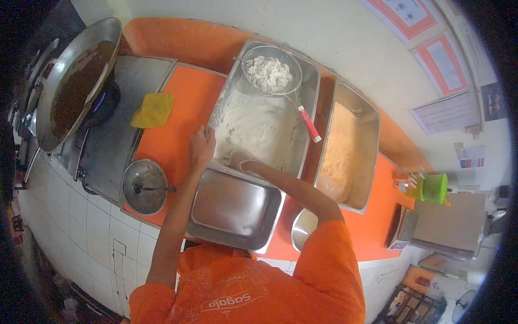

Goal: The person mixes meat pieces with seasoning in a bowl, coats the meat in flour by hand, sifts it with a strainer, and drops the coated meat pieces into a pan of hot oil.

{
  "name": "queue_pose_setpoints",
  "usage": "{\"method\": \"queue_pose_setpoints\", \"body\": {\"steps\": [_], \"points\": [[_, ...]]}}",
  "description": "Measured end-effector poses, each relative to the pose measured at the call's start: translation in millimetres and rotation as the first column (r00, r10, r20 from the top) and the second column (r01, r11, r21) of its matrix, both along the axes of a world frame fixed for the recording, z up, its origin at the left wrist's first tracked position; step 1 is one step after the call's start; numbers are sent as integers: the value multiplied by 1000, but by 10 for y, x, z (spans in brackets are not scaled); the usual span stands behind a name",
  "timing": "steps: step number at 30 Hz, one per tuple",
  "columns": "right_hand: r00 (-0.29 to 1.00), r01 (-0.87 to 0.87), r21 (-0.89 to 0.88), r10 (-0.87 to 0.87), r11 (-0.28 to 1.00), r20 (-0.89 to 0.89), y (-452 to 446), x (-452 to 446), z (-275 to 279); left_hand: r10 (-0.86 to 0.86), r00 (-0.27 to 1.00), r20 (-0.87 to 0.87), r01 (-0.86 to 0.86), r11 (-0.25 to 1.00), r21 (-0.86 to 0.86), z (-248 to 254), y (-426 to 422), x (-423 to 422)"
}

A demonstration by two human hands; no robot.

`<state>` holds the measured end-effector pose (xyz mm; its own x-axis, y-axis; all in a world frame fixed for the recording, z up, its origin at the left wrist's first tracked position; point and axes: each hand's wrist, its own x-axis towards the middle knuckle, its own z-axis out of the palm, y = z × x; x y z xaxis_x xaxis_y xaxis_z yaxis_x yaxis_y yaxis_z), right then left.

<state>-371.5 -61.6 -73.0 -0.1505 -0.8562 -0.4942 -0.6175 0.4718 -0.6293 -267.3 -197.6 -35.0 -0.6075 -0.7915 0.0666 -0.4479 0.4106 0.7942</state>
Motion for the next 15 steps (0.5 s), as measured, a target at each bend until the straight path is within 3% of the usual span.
{"method": "queue_pose_setpoints", "body": {"steps": [4,7,8,9,10,11,13,14,15], "points": [[969,-245,145,237,959,71,-4,-243,-260,-10,999,31,10,1000,13,46,4,17],[845,-534,-27,532,845,-63,78,-586,90,-5,1000,1,5,1000,-17,11,-7,-9],[938,-310,-76,318,948,136,179,-820,4,-9,1000,1,9,1000,-23,16,-15,-12],[916,-105,-92,132,990,378,251,-1055,91,-14,1000,5,14,1000,-25,10,-5,0],[799,102,-72,-38,992,600,320,-1287,188,-18,1000,19,18,1000,-14,22,0,6],[573,261,-24,-135,965,808,282,-1493,571,-24,999,35,24,1000,-2,50,-7,3],[761,223,-165,-66,961,645,73,-2013,962,-32,998,52,32,999,8,60,10,24],[928,245,-173,-179,954,325,-61,-2137,1194,-33,998,51,33,999,4,61,2,23],[963,264,-226,-243,938,116,-159,-2174,1343,-32,998,47,32,999,-2,66,-11,15]]}}
